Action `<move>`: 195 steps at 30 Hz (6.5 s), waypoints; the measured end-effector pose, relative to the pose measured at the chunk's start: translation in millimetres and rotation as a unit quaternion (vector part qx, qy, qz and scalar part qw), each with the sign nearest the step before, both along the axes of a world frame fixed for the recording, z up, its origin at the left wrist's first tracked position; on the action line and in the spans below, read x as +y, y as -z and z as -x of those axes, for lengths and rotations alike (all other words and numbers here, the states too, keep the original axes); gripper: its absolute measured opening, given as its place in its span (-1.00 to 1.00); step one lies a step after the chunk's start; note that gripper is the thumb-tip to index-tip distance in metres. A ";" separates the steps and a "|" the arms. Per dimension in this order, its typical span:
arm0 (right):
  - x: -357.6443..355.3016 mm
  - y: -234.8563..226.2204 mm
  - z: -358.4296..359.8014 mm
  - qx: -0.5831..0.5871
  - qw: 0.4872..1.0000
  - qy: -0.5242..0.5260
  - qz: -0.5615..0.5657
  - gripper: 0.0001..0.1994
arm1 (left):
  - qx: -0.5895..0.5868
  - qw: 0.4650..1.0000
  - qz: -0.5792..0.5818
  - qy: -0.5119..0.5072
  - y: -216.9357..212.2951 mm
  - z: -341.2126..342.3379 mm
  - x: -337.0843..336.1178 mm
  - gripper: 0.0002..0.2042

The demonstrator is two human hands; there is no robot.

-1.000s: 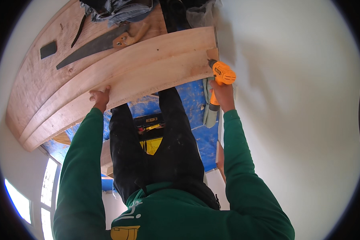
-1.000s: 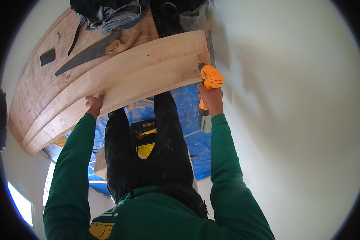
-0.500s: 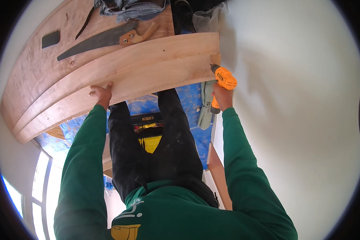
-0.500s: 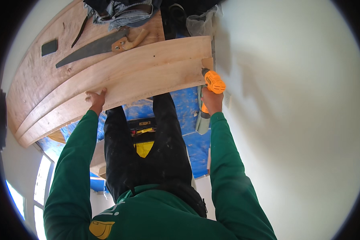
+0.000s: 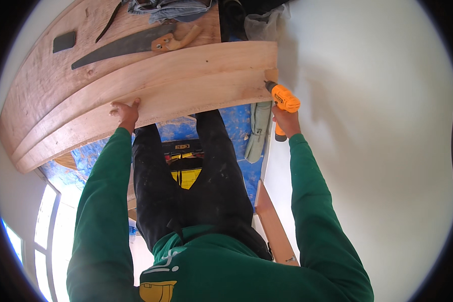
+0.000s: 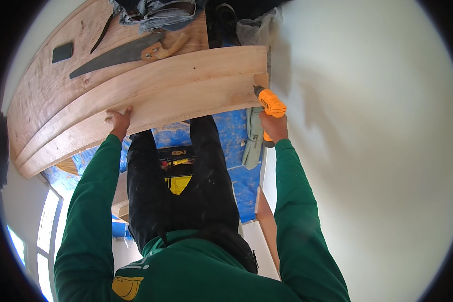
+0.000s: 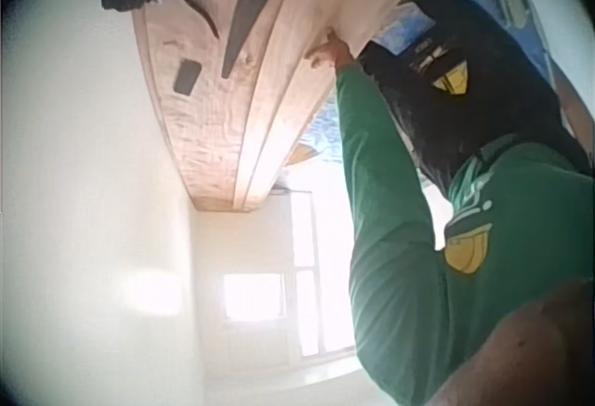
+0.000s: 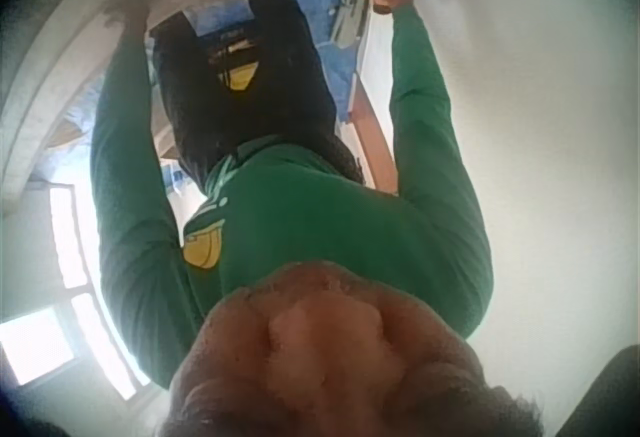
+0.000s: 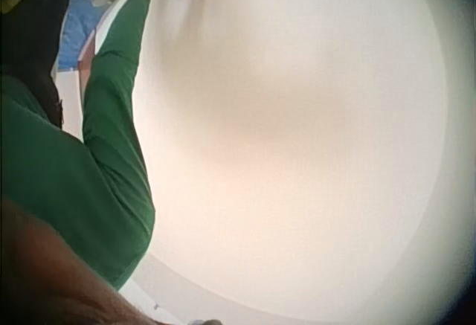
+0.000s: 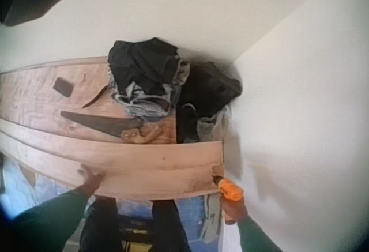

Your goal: The person cuts a wooden plank with a hand saw, then uses a cordless drill to fasten planks together. They measure and mark the wood with a tape measure and pencil, and stack the assembled pieces on the floor.

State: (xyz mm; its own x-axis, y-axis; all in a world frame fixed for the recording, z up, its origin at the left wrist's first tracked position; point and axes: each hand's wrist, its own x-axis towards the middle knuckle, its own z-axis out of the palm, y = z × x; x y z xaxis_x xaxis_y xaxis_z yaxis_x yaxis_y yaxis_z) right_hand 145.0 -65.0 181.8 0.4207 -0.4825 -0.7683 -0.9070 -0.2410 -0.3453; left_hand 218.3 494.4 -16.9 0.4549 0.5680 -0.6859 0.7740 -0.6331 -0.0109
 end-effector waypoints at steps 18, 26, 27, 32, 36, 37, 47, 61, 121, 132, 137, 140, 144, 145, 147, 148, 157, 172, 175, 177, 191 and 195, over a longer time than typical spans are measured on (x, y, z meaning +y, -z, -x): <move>7.3 -12.0 -7.9 -0.089 0.992 0.048 0.073 -0.68 | 0.012 1.000 0.021 -0.017 -3.3 -2.8 -3.8 0.39; 7.7 -7.4 -3.9 -0.013 0.997 0.012 0.069 -0.75 | 0.032 0.999 -0.002 -0.023 -6.1 -5.3 -8.9 0.37; 7.4 -6.2 -3.4 -0.014 0.999 0.018 0.049 -0.76 | 0.027 0.999 -0.004 -0.024 -6.9 -5.5 -9.5 0.37; 1.7 1.3 -6.6 0.001 0.998 0.060 -0.002 -0.82 | 0.042 0.999 -0.008 -0.019 -11.9 -5.5 -12.1 0.38; 1.7 6.8 -6.4 -0.025 0.997 0.076 0.001 -0.84 | 0.035 0.999 -0.012 -0.028 -14.7 -6.0 -13.1 0.36; 3.2 7.8 -5.0 -0.033 0.995 0.093 -0.005 -0.85 | 0.035 0.999 -0.013 -0.030 -14.2 -5.5 -13.1 0.36; 7.7 2.9 0.2 -0.037 0.992 0.123 -0.018 -0.85 | -0.044 0.998 -0.044 0.028 -3.1 6.7 -5.1 0.27; 0.0 -17.8 -4.3 -0.043 0.993 0.098 -0.041 -0.88 | 0.186 0.754 0.534 -0.333 -53.0 2.1 -420.5 -0.66; 134.1 -54.1 -57.0 -0.145 0.984 -0.022 -0.097 -0.82 | -0.301 0.932 0.198 -0.038 -58.9 -83.2 18.2 -0.29; 282.4 -130.8 -27.9 -0.112 0.973 -0.186 -0.083 -0.89 | -0.277 0.718 0.193 -0.608 -143.3 341.6 207.7 -0.30; 392.1 -157.6 -28.9 -0.064 0.969 -0.233 -0.056 -0.80 | -0.227 0.626 0.319 -0.674 -198.3 451.6 309.3 -0.52; 474.4 -152.8 -40.0 -0.093 0.947 -0.278 -0.128 -0.76 | -0.306 0.620 0.273 -0.669 -235.1 473.9 371.5 -0.57; 587.2 -141.7 -79.7 -0.098 0.892 -0.420 -0.136 -0.78 | -0.424 0.544 0.214 -0.692 -279.6 486.7 415.5 -0.54; 620.1 -137.1 -90.1 -0.101 0.873 -0.458 -0.130 -0.78 | -0.442 0.527 0.202 -0.697 -289.4 488.9 419.4 -0.53; 681.6 -130.2 -108.2 -0.090 0.838 -0.526 -0.113 -0.77 | -0.470 0.506 0.175 -0.702 -302.9 492.9 415.8 -0.50; 712.3 -126.3 -114.9 -0.083 0.832 -0.534 -0.123 -0.78 | -0.474 0.487 0.182 -0.710 -305.9 495.7 410.4 -0.51; 917.0 -54.9 -107.3 -0.086 0.852 -0.445 -0.262 -0.82 | -0.377 0.522 0.319 -0.695 -278.2 566.0 236.5 -0.55; 973.8 9.5 -110.7 -0.033 0.873 -0.441 -0.207 -0.83 | -0.141 0.409 0.271 -0.860 -364.5 562.2 207.5 -0.52; 970.4 13.5 -109.6 -0.017 0.876 -0.449 -0.175 -0.82 | -0.157 0.357 0.241 -0.889 -364.8 567.4 222.3 -0.47; 968.7 15.7 -110.2 -0.025 0.876 -0.444 -0.186 -0.82 | -0.158 0.351 0.217 -0.897 -368.4 568.6 229.1 -0.44; 967.6 22.9 -114.9 -0.028 0.868 -0.458 -0.188 -0.79 | -0.131 0.364 0.238 -0.891 -380.6 562.0 214.2 -0.44; 969.8 27.0 -114.6 -0.036 0.864 -0.468 -0.184 -0.83 | -0.109 0.363 0.231 -0.896 -384.5 564.5 206.2 -0.43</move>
State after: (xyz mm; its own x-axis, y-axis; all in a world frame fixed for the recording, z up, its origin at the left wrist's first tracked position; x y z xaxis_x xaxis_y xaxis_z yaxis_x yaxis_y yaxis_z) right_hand 259.6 904.8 154.7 0.5479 0.3658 -0.7523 -0.3466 -0.7192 -0.6022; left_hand -346.2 700.6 367.7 -0.2885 -0.0666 -0.9552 -0.1021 0.9940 -0.0385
